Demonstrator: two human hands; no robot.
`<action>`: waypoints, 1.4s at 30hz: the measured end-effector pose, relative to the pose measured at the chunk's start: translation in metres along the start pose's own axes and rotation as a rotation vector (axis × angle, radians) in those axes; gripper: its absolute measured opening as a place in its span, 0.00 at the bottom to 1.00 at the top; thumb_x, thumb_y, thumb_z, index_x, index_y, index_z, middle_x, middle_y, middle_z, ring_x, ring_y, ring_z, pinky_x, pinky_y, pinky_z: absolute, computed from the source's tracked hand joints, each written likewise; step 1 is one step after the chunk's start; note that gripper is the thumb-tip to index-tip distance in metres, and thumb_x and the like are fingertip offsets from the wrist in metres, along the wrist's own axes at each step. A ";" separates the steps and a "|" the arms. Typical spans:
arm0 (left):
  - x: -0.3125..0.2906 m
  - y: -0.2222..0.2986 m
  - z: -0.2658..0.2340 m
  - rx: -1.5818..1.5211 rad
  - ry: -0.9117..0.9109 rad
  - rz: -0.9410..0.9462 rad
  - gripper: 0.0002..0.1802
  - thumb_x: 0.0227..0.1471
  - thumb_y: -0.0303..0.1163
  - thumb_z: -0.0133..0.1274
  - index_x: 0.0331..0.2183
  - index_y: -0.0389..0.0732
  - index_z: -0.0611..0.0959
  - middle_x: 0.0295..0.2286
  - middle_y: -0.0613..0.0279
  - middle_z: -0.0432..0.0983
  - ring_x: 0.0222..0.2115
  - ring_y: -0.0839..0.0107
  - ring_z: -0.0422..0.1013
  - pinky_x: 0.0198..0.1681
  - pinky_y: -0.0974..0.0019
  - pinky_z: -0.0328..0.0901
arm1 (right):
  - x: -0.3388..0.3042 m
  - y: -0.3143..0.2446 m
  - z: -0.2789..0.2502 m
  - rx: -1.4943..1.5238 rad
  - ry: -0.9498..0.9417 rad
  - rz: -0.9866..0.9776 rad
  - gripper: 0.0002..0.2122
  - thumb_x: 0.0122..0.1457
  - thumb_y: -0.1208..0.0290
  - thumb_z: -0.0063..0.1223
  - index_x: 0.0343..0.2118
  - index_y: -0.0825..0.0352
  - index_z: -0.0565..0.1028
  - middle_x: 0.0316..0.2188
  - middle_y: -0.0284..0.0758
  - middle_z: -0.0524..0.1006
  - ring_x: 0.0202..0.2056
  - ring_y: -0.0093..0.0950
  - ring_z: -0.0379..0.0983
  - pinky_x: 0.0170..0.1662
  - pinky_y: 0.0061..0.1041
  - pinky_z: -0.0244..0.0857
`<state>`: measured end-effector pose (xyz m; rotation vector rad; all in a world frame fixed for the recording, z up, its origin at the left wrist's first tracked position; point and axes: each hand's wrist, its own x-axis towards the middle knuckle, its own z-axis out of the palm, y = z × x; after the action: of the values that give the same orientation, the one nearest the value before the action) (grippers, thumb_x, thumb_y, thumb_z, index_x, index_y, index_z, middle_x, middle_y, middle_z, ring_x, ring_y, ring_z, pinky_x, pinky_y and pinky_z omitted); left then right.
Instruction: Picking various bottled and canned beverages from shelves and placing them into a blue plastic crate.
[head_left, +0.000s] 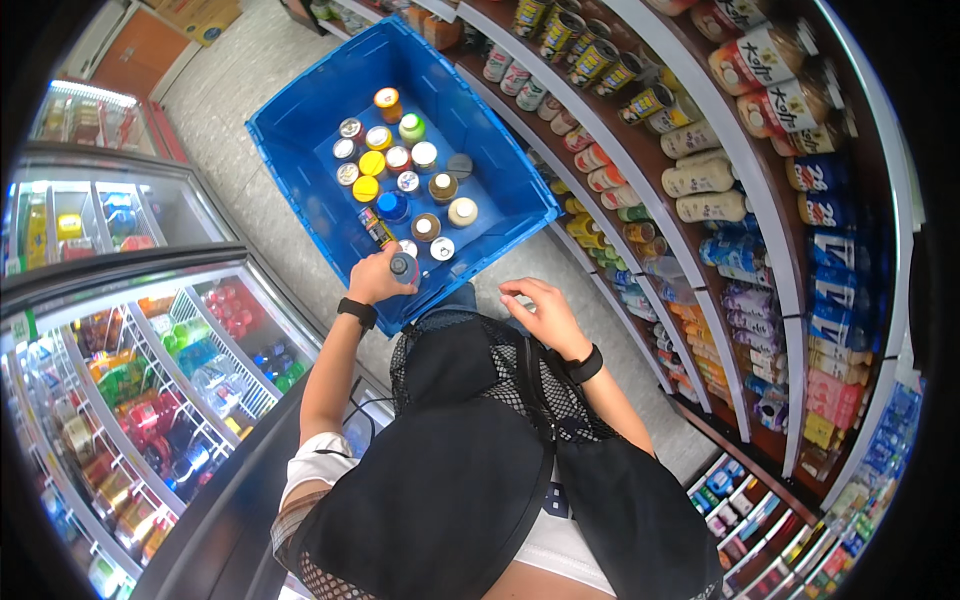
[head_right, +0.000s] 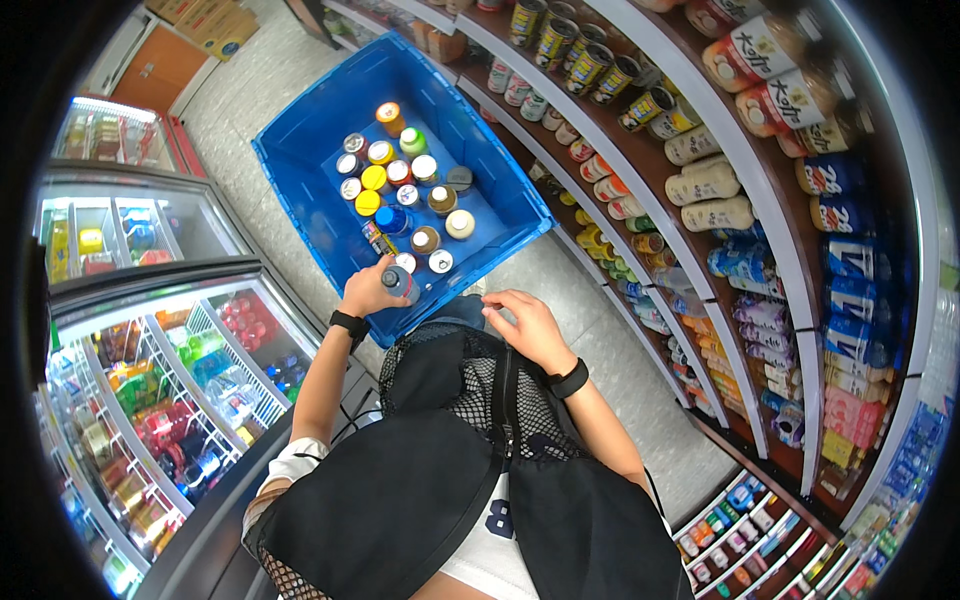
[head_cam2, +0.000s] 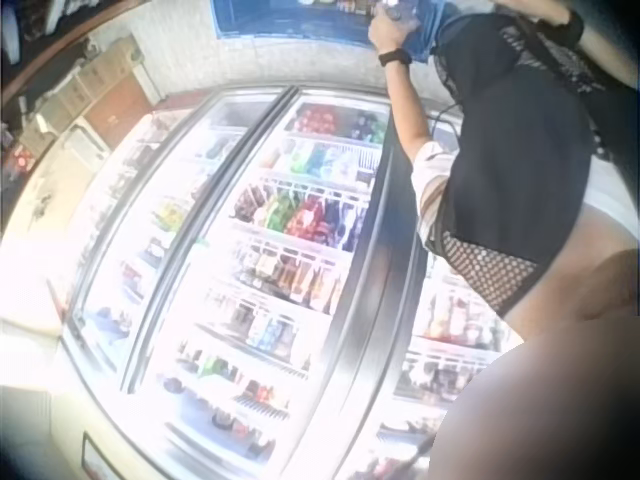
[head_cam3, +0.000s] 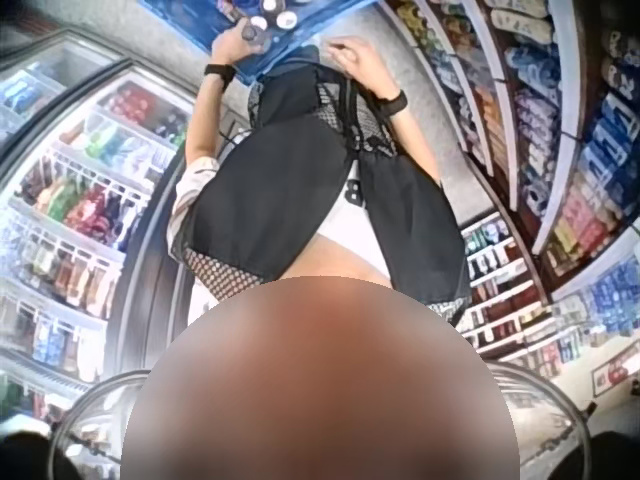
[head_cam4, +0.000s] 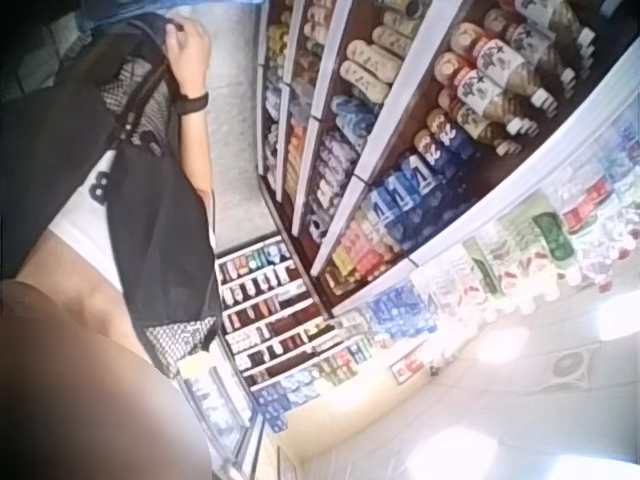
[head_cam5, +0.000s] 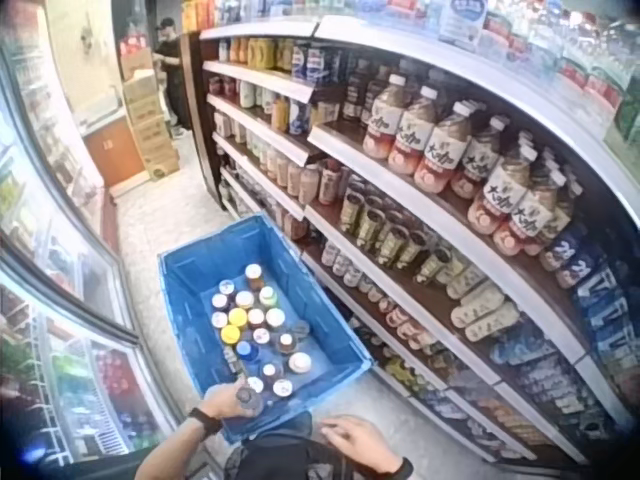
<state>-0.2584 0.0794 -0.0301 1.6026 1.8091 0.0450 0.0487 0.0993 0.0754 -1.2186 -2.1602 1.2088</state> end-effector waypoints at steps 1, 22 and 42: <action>0.007 -0.002 0.005 0.009 -0.008 0.014 0.43 0.24 0.50 0.70 0.45 0.46 0.71 0.32 0.52 0.79 0.36 0.53 0.75 0.38 0.55 0.69 | -0.002 0.001 0.000 -0.009 0.018 -0.005 0.09 0.56 0.70 0.55 0.38 0.67 0.78 0.33 0.38 0.78 0.36 0.33 0.76 0.35 0.28 0.70; 0.081 -0.028 0.069 0.096 -0.277 0.097 0.44 0.20 0.39 0.74 0.42 0.47 0.68 0.38 0.53 0.77 0.41 0.51 0.73 0.44 0.53 0.67 | -0.041 0.003 0.012 0.078 0.164 0.258 0.09 0.57 0.66 0.53 0.37 0.65 0.77 0.34 0.38 0.79 0.36 0.37 0.76 0.40 0.32 0.69; 0.097 -0.075 0.064 -0.202 -0.277 -0.311 0.49 0.32 0.65 0.62 0.46 0.33 0.75 0.44 0.45 0.74 0.49 0.57 0.70 0.52 0.61 0.62 | -0.086 0.033 0.001 0.192 0.233 0.337 0.11 0.56 0.68 0.54 0.38 0.68 0.77 0.34 0.40 0.79 0.36 0.36 0.77 0.40 0.29 0.69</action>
<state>-0.2881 0.1211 -0.1589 1.1162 1.7527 -0.1269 0.1124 0.0358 0.0542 -1.5917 -1.6761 1.2953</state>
